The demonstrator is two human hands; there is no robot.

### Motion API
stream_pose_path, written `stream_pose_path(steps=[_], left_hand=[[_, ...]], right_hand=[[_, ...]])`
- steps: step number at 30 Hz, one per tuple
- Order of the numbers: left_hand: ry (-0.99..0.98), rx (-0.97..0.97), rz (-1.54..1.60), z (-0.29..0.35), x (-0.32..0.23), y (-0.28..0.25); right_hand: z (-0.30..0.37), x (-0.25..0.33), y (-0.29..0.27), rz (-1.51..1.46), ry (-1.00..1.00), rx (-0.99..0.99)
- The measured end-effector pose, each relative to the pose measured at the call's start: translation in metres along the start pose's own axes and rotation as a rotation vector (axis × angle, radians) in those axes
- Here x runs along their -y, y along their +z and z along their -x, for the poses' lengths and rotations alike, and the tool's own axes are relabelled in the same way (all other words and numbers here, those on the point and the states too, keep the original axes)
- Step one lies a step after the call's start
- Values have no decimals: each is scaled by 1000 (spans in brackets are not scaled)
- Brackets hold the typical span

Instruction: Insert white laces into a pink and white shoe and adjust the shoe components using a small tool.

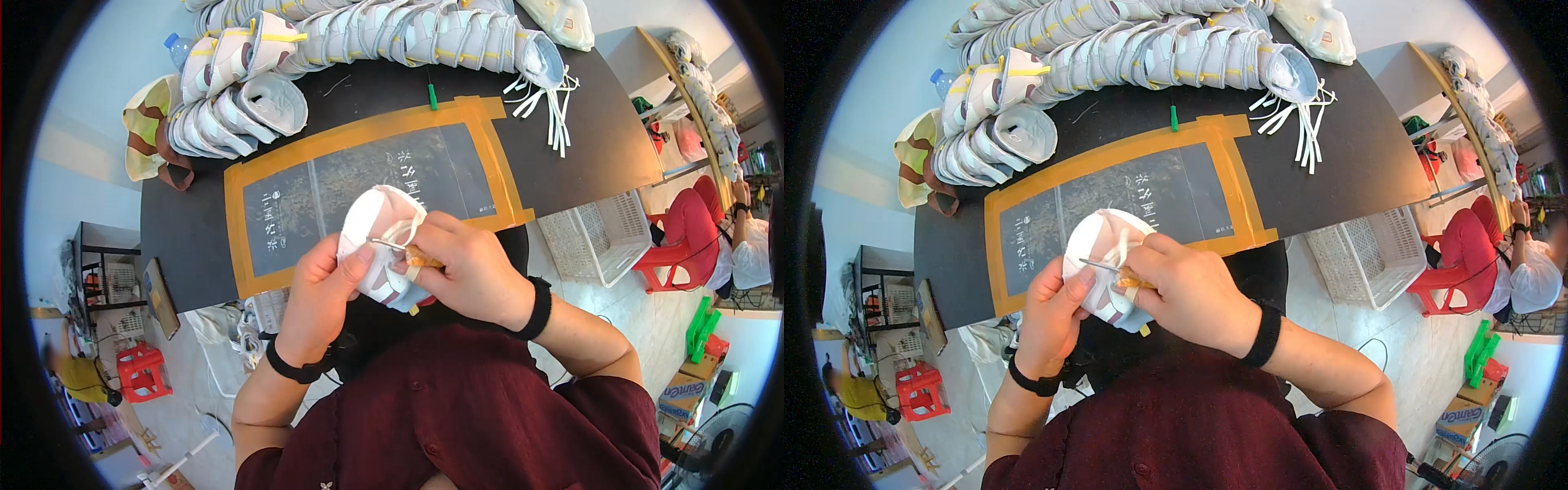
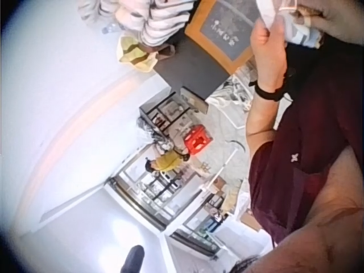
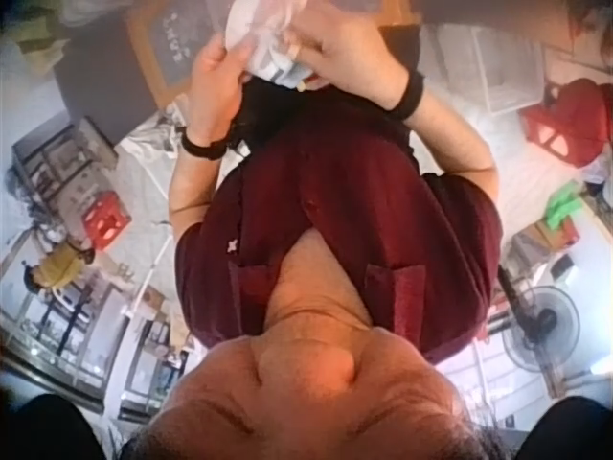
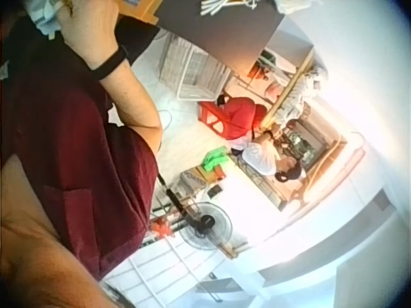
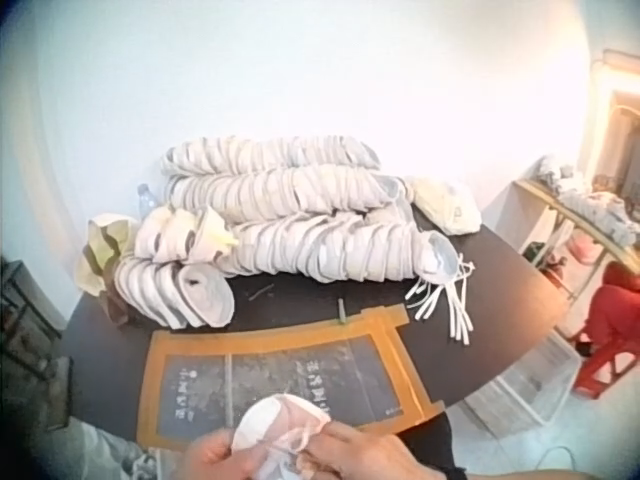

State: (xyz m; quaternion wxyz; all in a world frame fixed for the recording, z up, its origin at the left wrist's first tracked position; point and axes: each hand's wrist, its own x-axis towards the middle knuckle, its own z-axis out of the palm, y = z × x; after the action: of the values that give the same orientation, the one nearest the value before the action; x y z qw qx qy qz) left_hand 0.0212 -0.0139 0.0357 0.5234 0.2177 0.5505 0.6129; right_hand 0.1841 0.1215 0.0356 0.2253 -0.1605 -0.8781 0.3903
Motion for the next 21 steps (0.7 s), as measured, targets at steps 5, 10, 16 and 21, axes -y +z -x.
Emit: stream_pose_path(steps=[5,10,16,21], left_hand=[[72,60,-207,13,-1,5],[24,118,-328,22,-3,4],[-100,150,-302,30,2,5],[-199,248,-276,38,11,3]], right_hand=[[7,1,0,-82,27,53],[21,9,-4,197,-23,98],[33,10,3,-42,79,145],[46,3,12,-184,40,249]])
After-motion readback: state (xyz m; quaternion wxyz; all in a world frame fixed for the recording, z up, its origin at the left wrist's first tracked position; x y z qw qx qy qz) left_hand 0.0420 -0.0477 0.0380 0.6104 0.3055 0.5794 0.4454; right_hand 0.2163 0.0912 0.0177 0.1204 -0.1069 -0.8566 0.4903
